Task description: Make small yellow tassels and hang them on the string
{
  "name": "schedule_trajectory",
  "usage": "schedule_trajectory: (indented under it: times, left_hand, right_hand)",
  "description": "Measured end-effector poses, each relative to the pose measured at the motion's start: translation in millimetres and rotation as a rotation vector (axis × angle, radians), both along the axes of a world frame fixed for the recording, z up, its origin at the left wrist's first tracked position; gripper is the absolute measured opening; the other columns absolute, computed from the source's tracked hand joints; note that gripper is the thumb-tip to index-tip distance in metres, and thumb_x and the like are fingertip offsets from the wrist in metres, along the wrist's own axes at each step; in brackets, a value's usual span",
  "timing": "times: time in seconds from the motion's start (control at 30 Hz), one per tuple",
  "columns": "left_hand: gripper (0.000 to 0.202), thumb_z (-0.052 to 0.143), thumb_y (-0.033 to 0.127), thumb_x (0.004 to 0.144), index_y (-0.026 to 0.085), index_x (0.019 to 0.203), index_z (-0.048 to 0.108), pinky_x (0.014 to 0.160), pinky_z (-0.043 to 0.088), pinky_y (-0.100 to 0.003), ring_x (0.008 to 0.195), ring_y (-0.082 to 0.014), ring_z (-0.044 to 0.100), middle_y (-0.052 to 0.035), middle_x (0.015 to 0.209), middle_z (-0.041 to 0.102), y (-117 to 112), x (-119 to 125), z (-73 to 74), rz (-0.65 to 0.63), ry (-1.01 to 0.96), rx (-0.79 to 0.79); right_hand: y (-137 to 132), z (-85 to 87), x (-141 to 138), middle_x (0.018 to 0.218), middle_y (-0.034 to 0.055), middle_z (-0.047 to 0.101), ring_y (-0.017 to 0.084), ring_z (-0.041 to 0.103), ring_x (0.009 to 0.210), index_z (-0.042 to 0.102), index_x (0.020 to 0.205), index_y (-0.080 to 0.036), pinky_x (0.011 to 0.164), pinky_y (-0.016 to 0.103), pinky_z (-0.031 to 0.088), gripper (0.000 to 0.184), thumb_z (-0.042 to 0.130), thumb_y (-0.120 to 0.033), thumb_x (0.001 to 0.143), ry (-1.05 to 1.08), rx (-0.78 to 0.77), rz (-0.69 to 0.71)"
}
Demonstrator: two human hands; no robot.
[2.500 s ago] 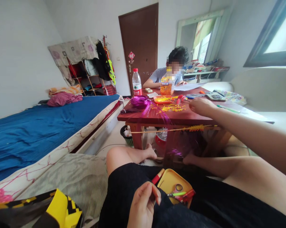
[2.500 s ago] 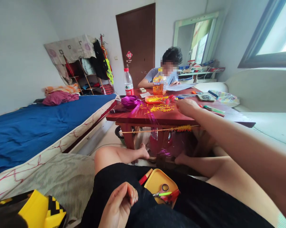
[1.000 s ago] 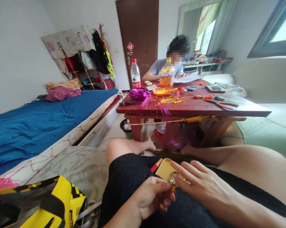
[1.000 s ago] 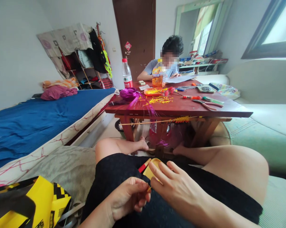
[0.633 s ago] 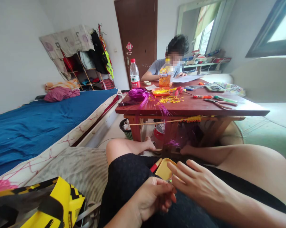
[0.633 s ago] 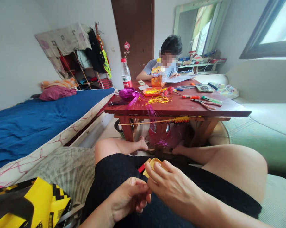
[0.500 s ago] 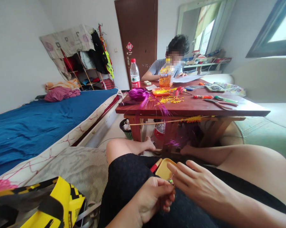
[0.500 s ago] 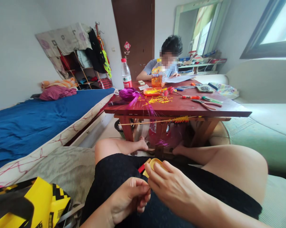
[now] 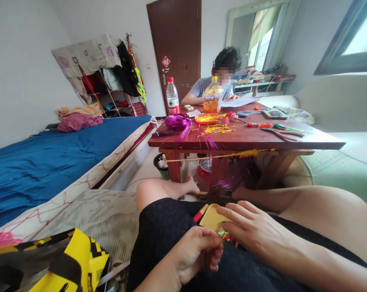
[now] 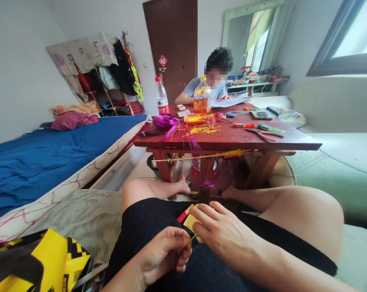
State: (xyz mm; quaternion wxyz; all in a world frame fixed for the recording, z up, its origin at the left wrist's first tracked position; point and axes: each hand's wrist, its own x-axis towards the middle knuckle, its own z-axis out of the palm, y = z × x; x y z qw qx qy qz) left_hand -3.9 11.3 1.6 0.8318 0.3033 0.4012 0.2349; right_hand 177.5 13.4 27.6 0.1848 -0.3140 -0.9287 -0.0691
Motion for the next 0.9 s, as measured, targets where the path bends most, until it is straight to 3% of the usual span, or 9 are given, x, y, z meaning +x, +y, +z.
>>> schedule_trajectory:
  times: [0.13,0.37,0.53,0.67,0.9]
  left_hand:
    - [0.021,0.069,0.028,0.055,0.011,0.055,0.057,0.042,0.032,-0.019,0.040,-0.0054,0.042,0.0013,0.048,0.052,1.7,0.0,-0.3,-0.009,-0.028,-0.039]
    - [0.022,0.072,0.029,0.053,0.012,0.055,0.059,0.042,0.031,-0.021,0.040,-0.0066,0.043,0.0005,0.049,0.055,1.9,1.9,1.4,-0.025,0.020,0.009]
    - [0.028,0.069,0.037,0.060,0.009,0.061,0.065,0.051,0.034,-0.023,0.048,-0.0088,0.048,-0.0050,0.058,0.061,8.1,-0.8,2.0,-0.072,0.114,0.176]
    - [0.025,0.074,0.033,0.056,0.010,0.063,0.069,0.056,0.033,-0.023,0.057,-0.0097,0.049,-0.0054,0.064,0.063,14.8,-2.6,2.1,-0.056,0.166,0.264]
    - [0.025,0.080,0.031,0.047,0.011,0.054,0.068,0.053,0.030,-0.022,0.053,-0.0087,0.047,-0.0018,0.054,0.058,12.5,3.2,0.8,-0.016,0.099,0.180]
  right_hand:
    - [-0.6,4.1,-4.0,0.111,0.0052,0.060,0.021,0.052,0.103,0.059,0.093,-0.021,0.083,0.036,0.044,0.014,0.052,-0.015,0.083,0.079,-0.195,-0.002]
    - [5.5,4.1,-7.2,0.094,0.0016,0.062,0.016,0.051,0.099,0.060,0.076,-0.021,0.091,0.033,0.039,0.010,0.053,-0.019,0.084,0.193,-0.422,0.038]
    - [10.2,4.5,-6.5,0.093,0.0011,0.061,0.016,0.050,0.097,0.061,0.073,-0.020,0.092,0.034,0.036,0.010,0.057,-0.016,0.082,0.197,-0.475,0.058]
    - [12.2,6.9,-5.9,0.092,0.0006,0.060,0.015,0.050,0.095,0.061,0.072,-0.020,0.091,0.034,0.035,0.011,0.058,-0.014,0.081,0.217,-0.495,0.077]
    - [9.0,7.8,-7.9,0.092,0.0025,0.061,0.017,0.052,0.096,0.060,0.071,-0.020,0.091,0.036,0.037,0.014,0.055,-0.016,0.083,0.206,-0.445,0.034]
